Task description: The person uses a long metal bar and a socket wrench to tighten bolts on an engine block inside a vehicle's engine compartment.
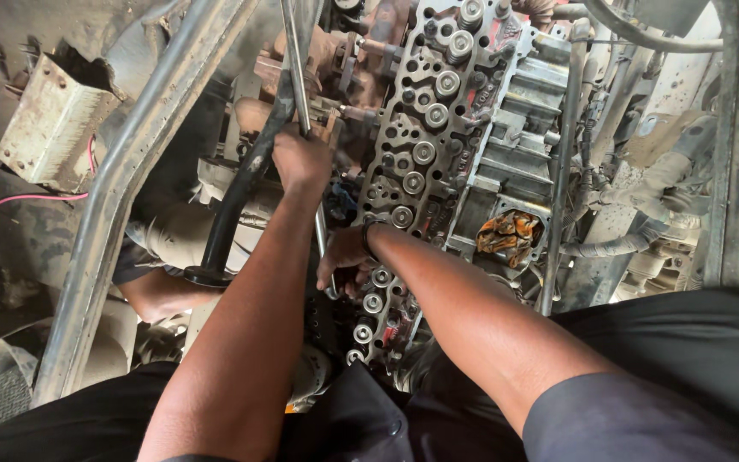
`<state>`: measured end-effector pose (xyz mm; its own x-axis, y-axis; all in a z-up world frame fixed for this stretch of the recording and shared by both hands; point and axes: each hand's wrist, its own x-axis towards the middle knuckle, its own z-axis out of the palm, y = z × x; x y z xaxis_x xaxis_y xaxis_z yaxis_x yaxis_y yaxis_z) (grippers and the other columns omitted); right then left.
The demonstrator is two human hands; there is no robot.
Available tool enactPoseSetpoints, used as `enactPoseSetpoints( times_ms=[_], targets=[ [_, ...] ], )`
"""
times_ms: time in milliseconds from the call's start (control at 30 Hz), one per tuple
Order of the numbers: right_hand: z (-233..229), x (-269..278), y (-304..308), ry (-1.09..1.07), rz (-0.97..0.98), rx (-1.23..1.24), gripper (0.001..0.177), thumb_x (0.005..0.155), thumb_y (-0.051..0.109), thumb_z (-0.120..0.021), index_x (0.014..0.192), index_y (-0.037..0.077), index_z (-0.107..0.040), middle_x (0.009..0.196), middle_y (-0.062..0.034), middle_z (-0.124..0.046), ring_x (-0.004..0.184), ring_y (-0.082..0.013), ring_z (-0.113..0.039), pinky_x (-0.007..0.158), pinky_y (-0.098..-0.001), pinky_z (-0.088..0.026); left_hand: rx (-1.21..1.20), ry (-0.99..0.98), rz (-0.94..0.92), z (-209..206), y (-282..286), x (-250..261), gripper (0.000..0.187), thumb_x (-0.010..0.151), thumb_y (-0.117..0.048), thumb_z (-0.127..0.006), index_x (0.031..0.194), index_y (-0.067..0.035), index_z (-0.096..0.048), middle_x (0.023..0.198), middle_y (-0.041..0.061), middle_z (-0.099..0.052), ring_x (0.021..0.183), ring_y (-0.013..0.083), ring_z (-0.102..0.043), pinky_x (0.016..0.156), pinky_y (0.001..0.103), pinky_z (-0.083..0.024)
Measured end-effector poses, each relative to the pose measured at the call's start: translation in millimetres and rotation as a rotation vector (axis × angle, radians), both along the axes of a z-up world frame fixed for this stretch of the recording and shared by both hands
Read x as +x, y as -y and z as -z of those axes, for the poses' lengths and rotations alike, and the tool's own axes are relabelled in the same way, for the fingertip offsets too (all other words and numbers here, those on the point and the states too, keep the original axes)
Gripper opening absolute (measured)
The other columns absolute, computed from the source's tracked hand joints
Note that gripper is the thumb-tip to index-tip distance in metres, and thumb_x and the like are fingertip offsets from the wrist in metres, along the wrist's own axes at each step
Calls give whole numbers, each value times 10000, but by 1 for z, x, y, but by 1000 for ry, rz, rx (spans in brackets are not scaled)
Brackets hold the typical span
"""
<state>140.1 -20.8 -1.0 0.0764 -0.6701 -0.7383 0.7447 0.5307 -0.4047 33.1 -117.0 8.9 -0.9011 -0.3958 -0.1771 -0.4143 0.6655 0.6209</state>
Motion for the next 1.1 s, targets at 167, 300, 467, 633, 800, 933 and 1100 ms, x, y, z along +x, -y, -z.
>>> enactPoseSetpoints(
  times_ms=[167, 300, 467, 633, 800, 933, 1100],
  targets=[
    [4, 0, -1, 54, -6, 23, 274, 770, 101, -831, 940, -60, -689, 779, -190, -717, 594, -279, -692, 626, -443, -643, -78, -35, 49, 7, -1, 2, 165, 867, -128, -653, 945, 6, -711, 904, 271, -712, 895, 455, -702, 805, 521, -558],
    [1, 1, -2, 74, -43, 55, 306, 766, 133, -841, 936, -60, -674, 757, -198, -707, 612, -297, -701, 636, -451, -653, -83, -152, 101, 7, -3, 10, 174, 878, -134, -655, 936, 25, -699, 913, 271, -703, 893, 467, -693, 795, 533, -549],
    [-10, -9, -4, -54, -225, 52, 378, 783, 274, -850, 1012, 2, -722, 857, -153, -744, 666, -237, -705, 669, -393, -633, 34, -19, 109, -6, -3, 21, 262, 938, -206, -634, 1046, 33, -624, 896, 276, -708, 871, 467, -697, 808, 543, -538],
    [-23, -17, -9, -235, -332, 97, 443, 783, 367, -856, 1041, 43, -696, 908, -125, -729, 713, -228, -724, 666, -395, -628, 81, 101, 91, -15, -17, 25, 278, 978, -240, -598, 1089, 15, -579, 870, 257, -725, 877, 447, -711, 809, 536, -541],
    [2, -31, -9, -196, -310, 119, 345, 816, 365, -787, 1016, 107, -676, 870, -93, -747, 711, -202, -721, 628, -393, -635, 59, 3, 48, -10, -28, 28, 217, 983, -220, -581, 1021, -10, -620, 865, 233, -743, 885, 441, -721, 823, 543, -538],
    [24, -50, -27, -103, -89, 9, 271, 921, 273, -782, 967, 35, -661, 806, -69, -659, 659, -210, -672, 606, -395, -616, -75, 16, 72, -6, -32, 26, 245, 984, -253, -610, 1024, -12, -622, 926, 273, -709, 914, 489, -683, 818, 566, -531],
    [5, -57, -36, -255, -41, 176, 287, 890, 308, -765, 1004, 48, -728, 859, -86, -767, 734, -220, -762, 681, -424, -672, -42, 46, 115, -5, -34, 22, 271, 967, -265, -620, 1044, -5, -623, 929, 285, -702, 922, 500, -675, 832, 568, -523]
  ],
)
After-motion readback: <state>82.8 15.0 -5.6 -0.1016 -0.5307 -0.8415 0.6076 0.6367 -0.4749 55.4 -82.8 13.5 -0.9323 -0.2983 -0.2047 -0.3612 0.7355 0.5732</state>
